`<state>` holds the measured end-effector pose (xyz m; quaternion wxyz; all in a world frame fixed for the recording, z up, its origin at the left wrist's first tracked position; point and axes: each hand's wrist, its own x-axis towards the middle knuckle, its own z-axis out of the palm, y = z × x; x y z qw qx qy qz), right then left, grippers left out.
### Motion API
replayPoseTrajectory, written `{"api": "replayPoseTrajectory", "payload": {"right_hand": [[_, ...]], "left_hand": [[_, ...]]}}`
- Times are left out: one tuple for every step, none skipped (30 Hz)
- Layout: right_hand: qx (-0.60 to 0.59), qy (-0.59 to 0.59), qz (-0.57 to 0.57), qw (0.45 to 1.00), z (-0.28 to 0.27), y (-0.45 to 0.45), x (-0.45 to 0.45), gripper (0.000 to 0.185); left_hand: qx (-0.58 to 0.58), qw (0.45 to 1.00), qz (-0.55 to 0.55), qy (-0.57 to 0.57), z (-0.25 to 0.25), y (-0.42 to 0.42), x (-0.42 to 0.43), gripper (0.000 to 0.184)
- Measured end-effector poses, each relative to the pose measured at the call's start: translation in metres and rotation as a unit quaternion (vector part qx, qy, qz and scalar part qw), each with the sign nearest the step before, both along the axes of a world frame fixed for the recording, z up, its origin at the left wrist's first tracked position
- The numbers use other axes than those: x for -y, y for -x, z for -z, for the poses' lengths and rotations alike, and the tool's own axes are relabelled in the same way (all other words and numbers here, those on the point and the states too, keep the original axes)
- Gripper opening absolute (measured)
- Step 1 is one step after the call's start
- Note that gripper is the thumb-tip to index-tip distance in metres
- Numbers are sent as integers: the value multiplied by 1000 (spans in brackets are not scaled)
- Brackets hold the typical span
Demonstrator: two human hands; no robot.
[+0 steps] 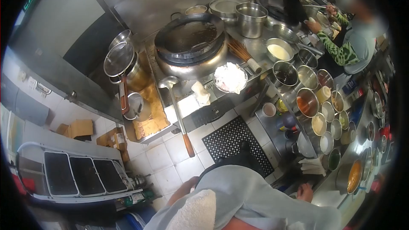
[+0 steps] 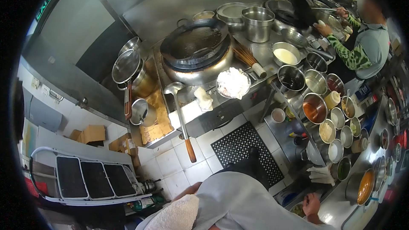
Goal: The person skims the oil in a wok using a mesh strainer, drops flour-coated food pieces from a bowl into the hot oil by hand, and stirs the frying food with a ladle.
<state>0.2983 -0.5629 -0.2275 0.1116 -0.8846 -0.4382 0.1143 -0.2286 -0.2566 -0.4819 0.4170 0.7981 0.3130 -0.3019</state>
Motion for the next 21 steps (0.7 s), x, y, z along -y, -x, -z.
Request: {"api": "replayPoseTrajectory", "payload": {"right_hand": [[-7, 4, 5, 1000, -3, 2, -1, 10], [-13, 6, 6, 1000, -3, 0, -4, 11], [-12, 4, -7, 1000, 4, -4, 2, 12], [-11, 3, -24, 1000, 12, -9, 6, 14], [-10, 3, -40, 999, 22, -16, 12, 17], [-12, 2, -54, 998, 29, -25, 15, 17], [-15, -1, -66, 998, 33, -30, 8, 17], [-19, -8, -76, 997, 37, -34, 4, 16], [-22, -16, -86, 996, 42, -38, 1, 16], [-25, -29, -97, 995, 47, -41, -2, 16], [-25, -44, -108, 993, 56, -44, -7, 16], [-30, -73, -119, 990, 64, -50, -20, 16], [-35, -101, -128, 986, 67, -51, -38, 16], [-100, -112, -118, 982, 32, -38, -92, 19], [-116, -179, -118, 970, 17, -28, -142, 21], [-128, -243, -140, 951, 3, -22, -191, 23], [-187, -259, -142, 937, -2, -22, -234, 27], [-205, -272, -165, 926, -22, -18, -275, 33], [-221, -313, -195, 903, -48, -12, -310, 35], [-236, -353, -225, 877, -75, -5, -339, 37], [-256, -383, -251, 851, -102, 1, -361, 39]], "left_hand": [[8, 999, 26, -24, 4, 0, -11, 27], [-33, 919, -307, 244, -5, 17, -15, 26], [-59, 670, -644, 366, -14, 35, -19, 25], [-40, 598, -696, 395, -24, 48, -29, 25], [6, 665, -650, 367, -42, 65, -46, 24], [52, 716, -621, 314, -61, 83, -62, 24], [108, 746, -610, 245, -96, 91, -81, 24], [139, 761, -627, 98, -161, 84, -101, 28], [210, 750, -626, -38, -226, 73, -119, 24], [353, 611, -707, -34, -261, 75, -139, 19], [385, 611, -670, -170, -318, 59, -157, 10], [396, 609, -645, -236, -350, 63, -181, 15], [411, 583, -641, -284, -392, 46, -197, 15], [370, 572, -654, -330, -425, 28, -215, 20], [356, 574, -644, -360, -444, 20, -236, 26], [276, 593, -607, -452, -459, 13, -256, 32], [216, 602, -574, -512, -461, 14, -281, 38], [134, 629, -568, -514, -468, 5, -300, 39], [50, 653, -557, -512, -474, -5, -315, 40], [-36, 671, -541, -506, -479, -12, -324, 41], [-65, 676, -531, -507, -481, -17, -331, 41]]}}
